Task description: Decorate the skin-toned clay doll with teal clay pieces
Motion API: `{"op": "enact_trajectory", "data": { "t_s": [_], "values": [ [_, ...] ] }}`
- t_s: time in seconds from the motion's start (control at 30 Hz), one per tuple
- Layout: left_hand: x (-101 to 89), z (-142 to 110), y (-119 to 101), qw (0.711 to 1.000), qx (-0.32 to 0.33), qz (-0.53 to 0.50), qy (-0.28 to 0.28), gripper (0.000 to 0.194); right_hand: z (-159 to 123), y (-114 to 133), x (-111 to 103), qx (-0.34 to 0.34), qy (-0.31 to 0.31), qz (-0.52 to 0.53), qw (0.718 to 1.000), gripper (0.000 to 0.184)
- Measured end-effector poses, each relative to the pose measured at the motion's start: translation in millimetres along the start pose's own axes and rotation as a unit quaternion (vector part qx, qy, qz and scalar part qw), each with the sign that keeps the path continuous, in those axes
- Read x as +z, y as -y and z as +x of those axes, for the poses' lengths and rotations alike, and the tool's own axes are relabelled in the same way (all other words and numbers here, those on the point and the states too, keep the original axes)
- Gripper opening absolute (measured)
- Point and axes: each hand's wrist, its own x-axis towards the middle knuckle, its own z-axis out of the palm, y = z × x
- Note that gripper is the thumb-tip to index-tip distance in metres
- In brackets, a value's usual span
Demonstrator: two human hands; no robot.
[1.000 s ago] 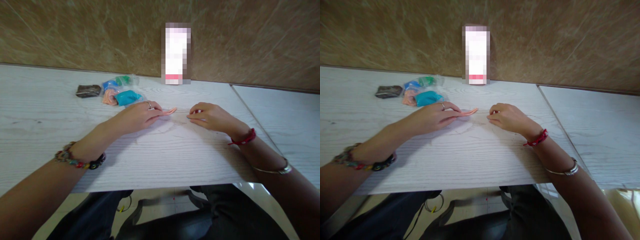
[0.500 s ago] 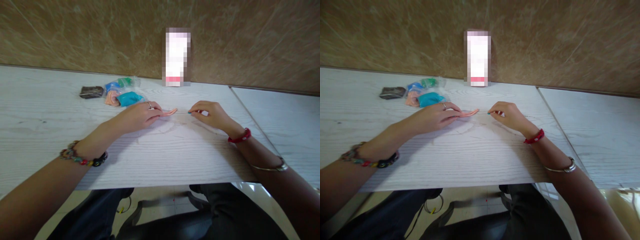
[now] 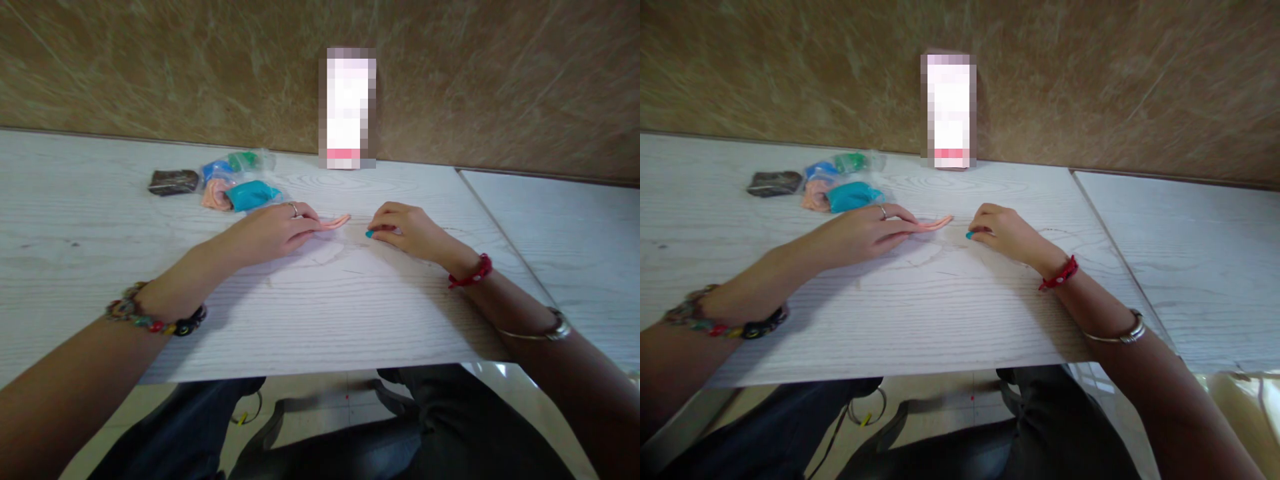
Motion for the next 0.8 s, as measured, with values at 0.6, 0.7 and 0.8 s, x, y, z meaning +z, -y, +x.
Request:
{"op": "enact_trajectory", "data": {
  "t_s": [0.6, 0.7, 0.8],
  "values": [
    [1.8, -1, 4, 0.999, -0.004, 0.018, -0.027, 0.035, -7, 7, -29, 0.071, 0.058, 0.014, 0.996, 0.010],
    [2.4, -1, 7, 0.998, -0.054, 0.016, -0.030, 0.035, -7, 4, -32, 0.083, 0.070, 0.010, 0.994, 0.014],
    [4.0, -2, 11, 0.994, -0.109, -0.002, -0.025, 0.041, -4, 4, -26, 0.093, 0.037, -0.010, 0.995, 0.018]
  ]
}}
